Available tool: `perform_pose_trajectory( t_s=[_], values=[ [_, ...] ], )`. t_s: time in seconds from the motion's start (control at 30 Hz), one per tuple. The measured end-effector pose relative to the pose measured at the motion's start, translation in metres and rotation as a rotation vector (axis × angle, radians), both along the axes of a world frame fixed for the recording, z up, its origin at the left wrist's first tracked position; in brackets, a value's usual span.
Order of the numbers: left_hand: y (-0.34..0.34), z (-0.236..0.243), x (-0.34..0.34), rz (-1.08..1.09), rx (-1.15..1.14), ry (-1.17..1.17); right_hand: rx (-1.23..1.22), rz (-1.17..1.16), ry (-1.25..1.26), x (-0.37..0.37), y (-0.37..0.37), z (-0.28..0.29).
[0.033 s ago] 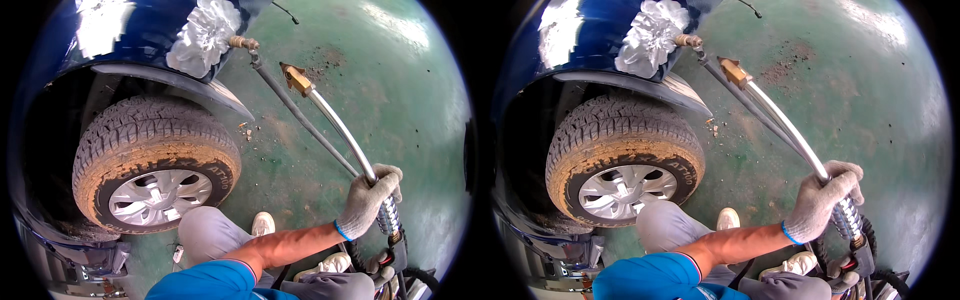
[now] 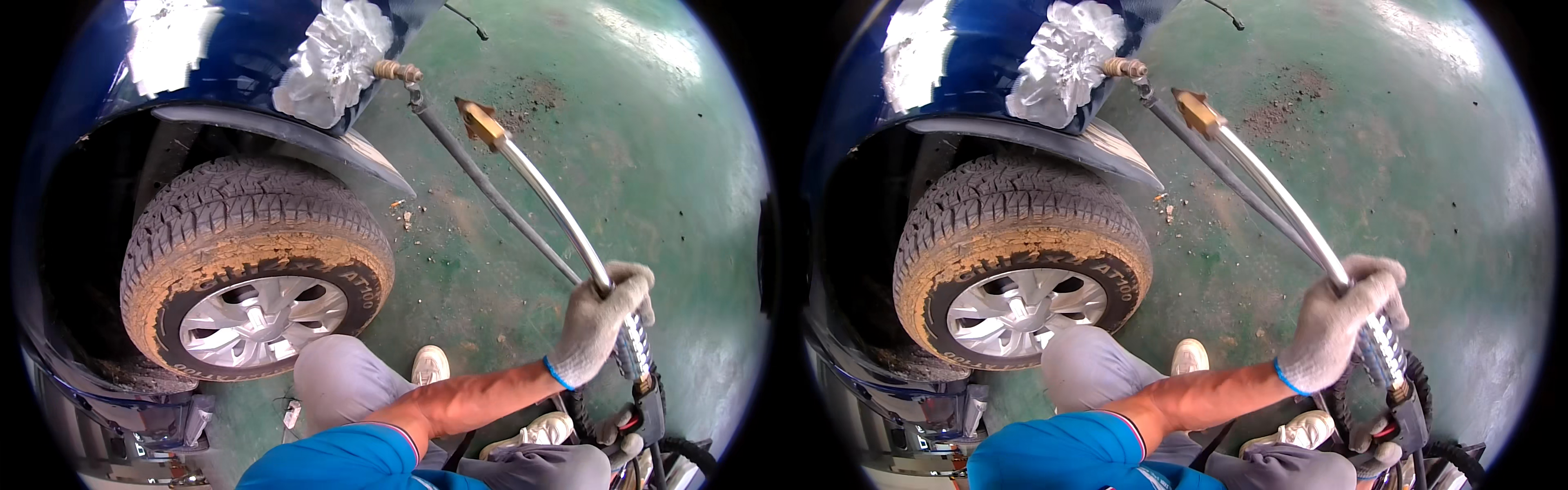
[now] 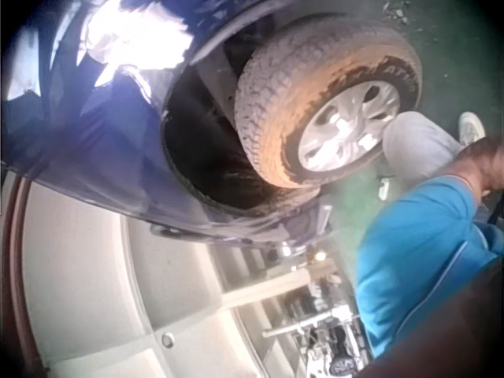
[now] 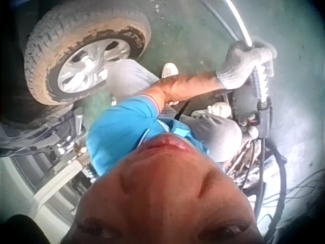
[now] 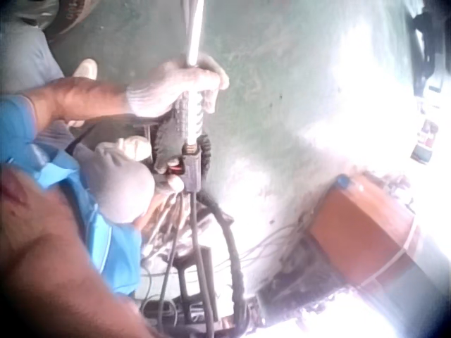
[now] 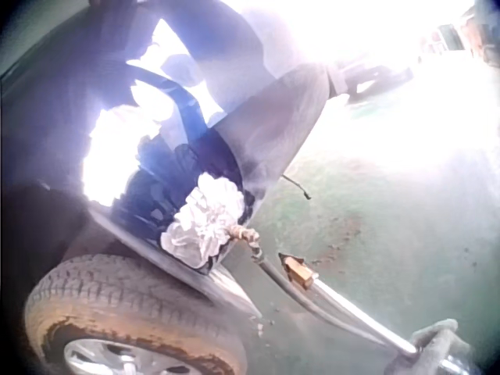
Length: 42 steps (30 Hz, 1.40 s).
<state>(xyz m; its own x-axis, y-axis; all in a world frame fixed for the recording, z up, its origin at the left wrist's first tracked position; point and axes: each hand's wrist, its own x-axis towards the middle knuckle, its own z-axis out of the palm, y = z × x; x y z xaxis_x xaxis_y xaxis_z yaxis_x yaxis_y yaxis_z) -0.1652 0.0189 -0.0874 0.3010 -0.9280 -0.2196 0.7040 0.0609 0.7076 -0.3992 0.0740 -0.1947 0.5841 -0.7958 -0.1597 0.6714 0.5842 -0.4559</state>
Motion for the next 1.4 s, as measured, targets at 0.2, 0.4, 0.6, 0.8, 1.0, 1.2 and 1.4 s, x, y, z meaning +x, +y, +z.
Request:
perform_pose_trajectory(
  t_s=[0.2,0.4,0.6,0.8,1.0,1.2,1.4],
  values=[
    [-0.017,0.027,0.047,0.129,-0.115,-0.084,-0.037,-0.002,-0.039,0.043,-0.011,0.002],
    [-0.015,0.035,0.080,0.210,-0.100,-0.116,-0.065,0.016,-0.044,0.064,-0.020,0.001],
    [-0.014,0.036,0.086,0.220,-0.095,-0.118,-0.077,0.024,-0.047,0.072,-0.022,0.002],
    [-0.014,0.038,0.087,0.212,-0.100,-0.129,-0.092,0.011,-0.054,0.076,-0.023,0.001],
    [-0.012,0.036,0.089,0.218,-0.091,-0.123,-0.093,0.021,-0.050,0.077,-0.021,0.002],
    [-0.014,0.036,0.089,0.205,-0.091,-0.136,-0.086,0.032,-0.044,0.078,-0.023,0.008],
    [-0.015,0.038,0.088,0.191,-0.072,-0.138,-0.040,0.008,-0.056,0.076,-0.021,0.011]
  ],
)
